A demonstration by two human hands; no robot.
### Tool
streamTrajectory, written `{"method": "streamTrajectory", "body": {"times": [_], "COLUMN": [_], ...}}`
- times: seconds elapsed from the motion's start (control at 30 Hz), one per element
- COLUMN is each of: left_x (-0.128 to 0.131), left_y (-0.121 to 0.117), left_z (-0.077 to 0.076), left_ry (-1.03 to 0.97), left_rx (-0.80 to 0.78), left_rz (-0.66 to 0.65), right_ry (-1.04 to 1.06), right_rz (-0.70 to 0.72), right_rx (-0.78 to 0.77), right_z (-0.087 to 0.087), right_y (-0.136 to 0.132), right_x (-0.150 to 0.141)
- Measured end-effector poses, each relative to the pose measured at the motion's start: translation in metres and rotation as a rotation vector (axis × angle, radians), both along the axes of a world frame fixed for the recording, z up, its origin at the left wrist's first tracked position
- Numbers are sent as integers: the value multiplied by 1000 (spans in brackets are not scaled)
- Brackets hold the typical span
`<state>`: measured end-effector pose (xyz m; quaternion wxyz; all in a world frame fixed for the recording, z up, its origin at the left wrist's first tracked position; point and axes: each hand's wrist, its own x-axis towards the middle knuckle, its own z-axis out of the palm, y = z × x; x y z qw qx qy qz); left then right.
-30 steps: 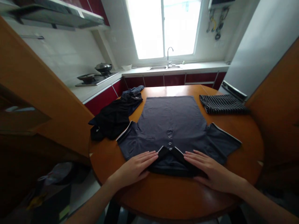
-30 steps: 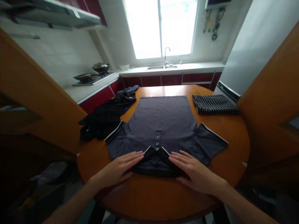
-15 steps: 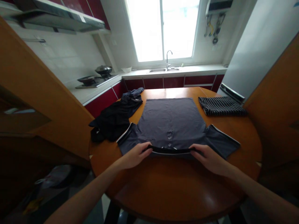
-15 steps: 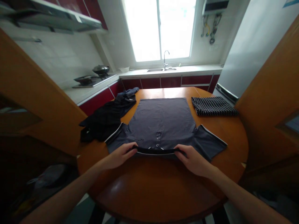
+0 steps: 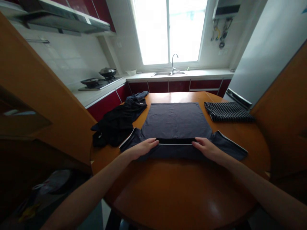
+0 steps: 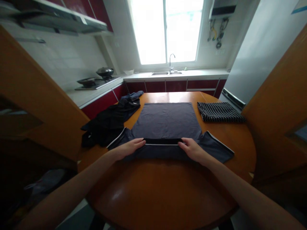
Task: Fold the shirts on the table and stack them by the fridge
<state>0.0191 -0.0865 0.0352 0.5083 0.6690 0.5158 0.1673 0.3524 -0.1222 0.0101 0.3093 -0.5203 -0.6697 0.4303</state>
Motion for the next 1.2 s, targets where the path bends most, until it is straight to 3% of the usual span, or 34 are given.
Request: {"method": "streamTrajectory", "body": {"times": [0.07,0.3,0.7,0.83,0.93,1.03,1.2], "left_x": [2,-1,10,25,45,58,44], "left_y": [12,39,32,14,-7,-22,-24], "left_z": [-6,-24,-24,-17,-16,-24,-41], "left_ry": [36,303,519,612,481,444,464], "left_rx": [49,456,676,917,1010,968,907], "left_rz": [-2,-69,-9,-41,-285,-504,-534], "right_ry": [-46,-356,-655,-776,-678,-594,-643], "right_rz": [-27,-95,-207,-254,-120,121,264], "right_rx": [4,154,189,376,615,694,582], "right_z": [-3,-10,-8,4,5,-8,-33], "right_y": [11,34,27,9,-13,-34,-43], "right_x": [0,3,3,-16,-44,-67,-56]}}
